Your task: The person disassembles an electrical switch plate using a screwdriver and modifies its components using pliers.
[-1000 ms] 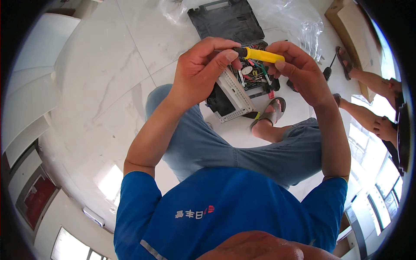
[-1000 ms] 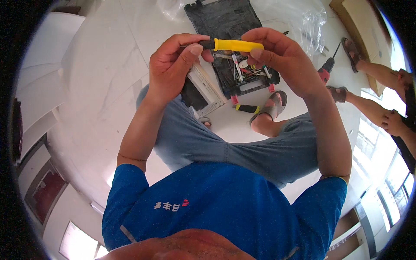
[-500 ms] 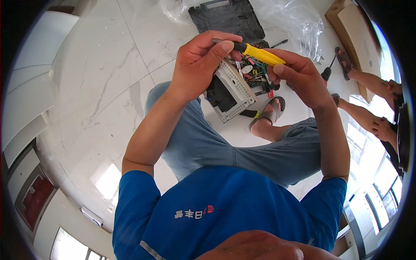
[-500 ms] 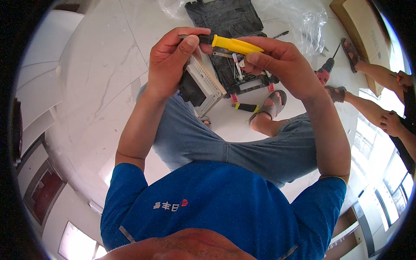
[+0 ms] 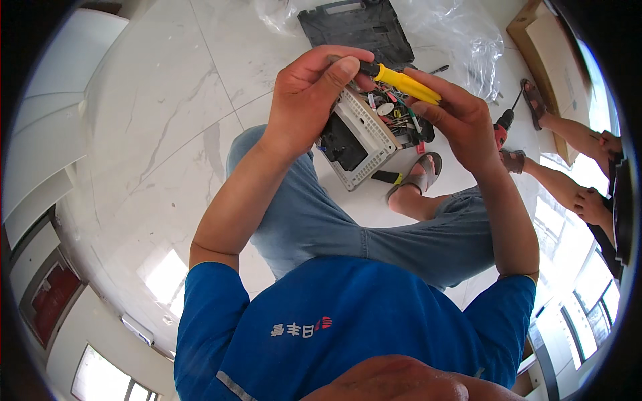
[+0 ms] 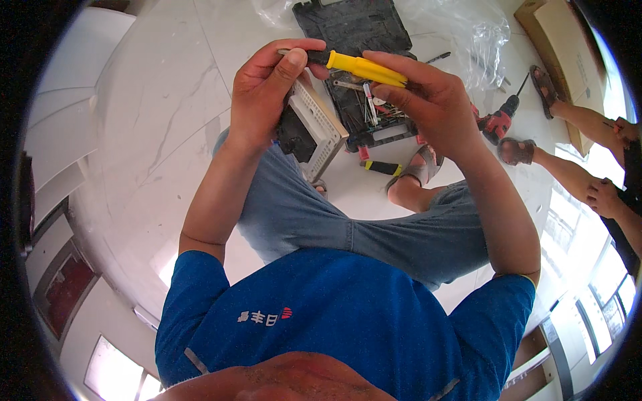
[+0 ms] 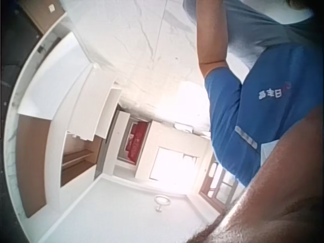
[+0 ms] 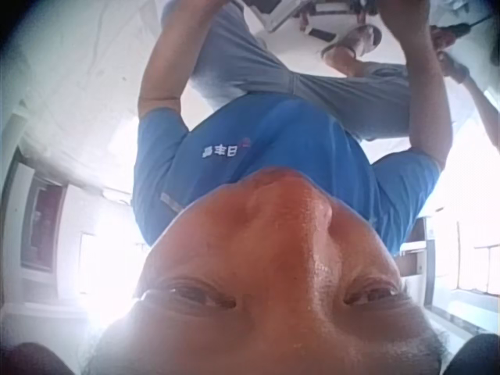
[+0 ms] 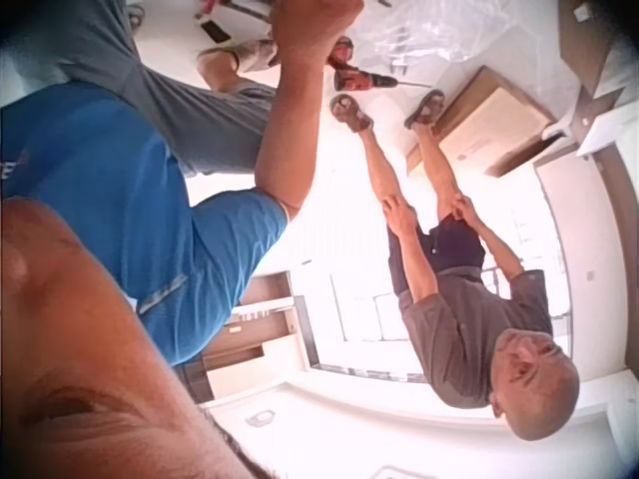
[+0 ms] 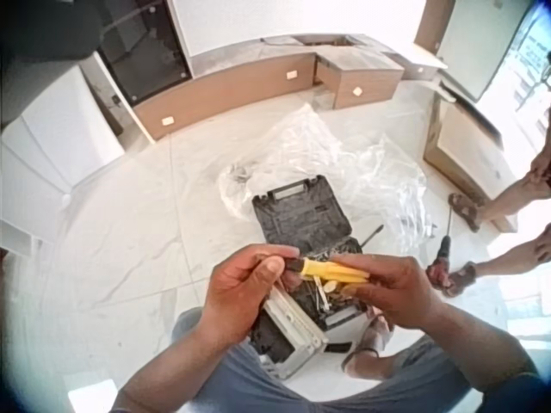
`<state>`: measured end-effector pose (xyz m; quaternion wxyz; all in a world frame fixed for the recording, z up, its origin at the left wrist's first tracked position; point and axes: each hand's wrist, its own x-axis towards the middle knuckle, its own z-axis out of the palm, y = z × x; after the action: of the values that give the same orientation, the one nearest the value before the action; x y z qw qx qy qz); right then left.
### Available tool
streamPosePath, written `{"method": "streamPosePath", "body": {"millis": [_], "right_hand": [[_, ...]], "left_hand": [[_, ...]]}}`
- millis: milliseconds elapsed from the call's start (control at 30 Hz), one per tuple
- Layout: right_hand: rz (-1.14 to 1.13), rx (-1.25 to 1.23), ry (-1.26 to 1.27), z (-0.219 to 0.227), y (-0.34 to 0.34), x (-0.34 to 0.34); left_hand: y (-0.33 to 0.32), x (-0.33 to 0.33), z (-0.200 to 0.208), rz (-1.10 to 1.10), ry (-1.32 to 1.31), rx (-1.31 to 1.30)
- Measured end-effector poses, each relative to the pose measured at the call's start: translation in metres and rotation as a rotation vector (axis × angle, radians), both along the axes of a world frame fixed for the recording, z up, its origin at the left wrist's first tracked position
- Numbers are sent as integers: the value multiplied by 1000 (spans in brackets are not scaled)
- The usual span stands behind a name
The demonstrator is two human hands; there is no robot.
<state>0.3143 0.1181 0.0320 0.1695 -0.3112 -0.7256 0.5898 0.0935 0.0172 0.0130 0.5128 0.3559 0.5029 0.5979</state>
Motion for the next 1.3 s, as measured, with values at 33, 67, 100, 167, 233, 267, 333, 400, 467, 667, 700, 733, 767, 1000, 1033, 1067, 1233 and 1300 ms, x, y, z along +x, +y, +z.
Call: {"method": "streamPosePath", "body": {"millis": [33,67,100,167,233,267,333,400,467,667,700,733,767,1000,1033,1067,1233,1300], "right_hand": [[0,1,1,1,1,1],[3,-117,10,2,4,2],[6,-235,20,2,6,4],[6,-321,82,-3,9,6],[7,-409,141,-4,10,7],[1,-485,154,-4,11,7],[-5,-560,165,-4,11,8],[-6,-557,148,-5,10,9],[4,-536,152,-5,10,7],[73,-291,126,-1,6,2],[105,-255,156,-2,6,2],[97,-253,155,-1,5,2],[81,-212,146,0,4,2],[-42,-409,104,5,0,1],[-37,-415,106,4,0,3],[-4,-484,57,3,1,6],[-36,-481,-56,7,-8,-3],[-183,-460,13,10,-7,-6]], "left_hand": [[0,0,0,0,1,1],[0,1,-1,-13,-5,2],[1,1,-1,-27,-9,3],[0,1,1,-34,-25,7],[-1,0,1,-39,-44,9],[0,-1,0,-26,-27,4],[0,-2,0,-13,-12,0],[-1,-4,-1,-15,-49,-10],[0,-4,2,12,-26,-35],[5,-10,4,82,-221,-162],[5,-12,2,90,-276,-179],[6,-13,-1,79,-289,-170],[6,-13,-1,71,-291,-171],[8,-11,-1,-8,-243,-169],[7,-9,1,-51,-200,-166],[9,-6,0,-88,-213,-182],[9,-13,-11,-129,-322,-279],[5,-19,-13,-83,-678,-408]]}}
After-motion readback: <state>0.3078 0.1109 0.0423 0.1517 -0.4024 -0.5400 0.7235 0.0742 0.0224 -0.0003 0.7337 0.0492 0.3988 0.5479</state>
